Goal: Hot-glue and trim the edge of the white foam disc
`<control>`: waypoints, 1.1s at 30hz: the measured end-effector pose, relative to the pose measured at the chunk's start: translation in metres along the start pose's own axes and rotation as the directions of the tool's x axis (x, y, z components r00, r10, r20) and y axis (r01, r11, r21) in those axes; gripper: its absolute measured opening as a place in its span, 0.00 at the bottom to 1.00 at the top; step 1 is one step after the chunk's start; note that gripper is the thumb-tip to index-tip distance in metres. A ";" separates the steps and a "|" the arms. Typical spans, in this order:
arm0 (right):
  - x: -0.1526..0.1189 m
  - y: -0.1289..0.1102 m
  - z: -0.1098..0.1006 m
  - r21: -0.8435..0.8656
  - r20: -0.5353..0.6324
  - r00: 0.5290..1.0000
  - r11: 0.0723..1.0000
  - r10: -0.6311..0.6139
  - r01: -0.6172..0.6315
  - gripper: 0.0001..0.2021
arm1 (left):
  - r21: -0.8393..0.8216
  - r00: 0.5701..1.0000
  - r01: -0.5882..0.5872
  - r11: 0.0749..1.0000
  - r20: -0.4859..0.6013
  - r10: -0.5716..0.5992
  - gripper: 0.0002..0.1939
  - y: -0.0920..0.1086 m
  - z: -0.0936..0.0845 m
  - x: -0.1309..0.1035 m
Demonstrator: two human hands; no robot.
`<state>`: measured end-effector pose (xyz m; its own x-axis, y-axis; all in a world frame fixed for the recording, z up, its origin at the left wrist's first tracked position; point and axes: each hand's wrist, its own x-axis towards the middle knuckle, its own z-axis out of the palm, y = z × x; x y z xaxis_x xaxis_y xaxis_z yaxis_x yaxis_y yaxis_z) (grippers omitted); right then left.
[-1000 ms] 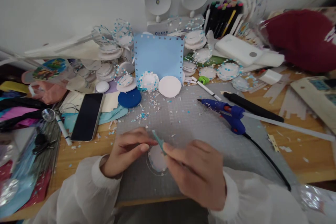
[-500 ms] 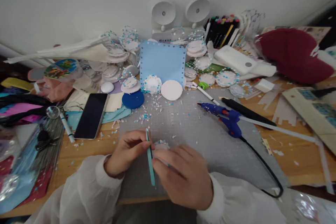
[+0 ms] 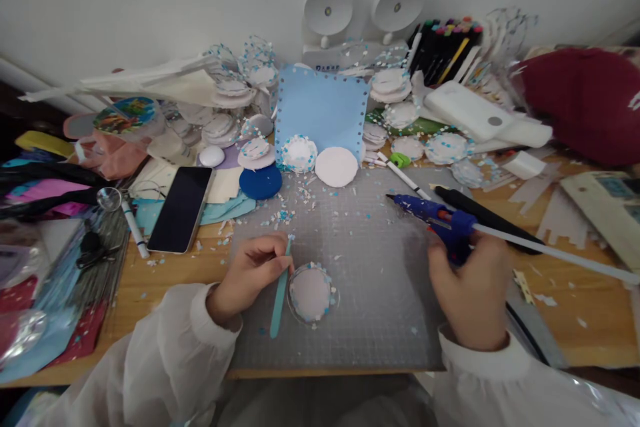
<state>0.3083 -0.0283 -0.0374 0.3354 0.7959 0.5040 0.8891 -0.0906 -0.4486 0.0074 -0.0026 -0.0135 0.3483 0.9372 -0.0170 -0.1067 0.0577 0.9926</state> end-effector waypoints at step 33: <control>0.008 -0.077 0.023 0.202 0.133 0.938 0.936 -0.319 0.289 0.16 | 0.021 0.998 0.011 1.000 0.068 -0.013 0.18 0.003 -0.004 0.004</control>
<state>0.2354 -0.0007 -0.0157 -0.0102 0.8553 0.5181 0.8662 0.2665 -0.4228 0.0049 0.0023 -0.0111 0.4123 0.9108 -0.0216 -0.0828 0.0610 0.9947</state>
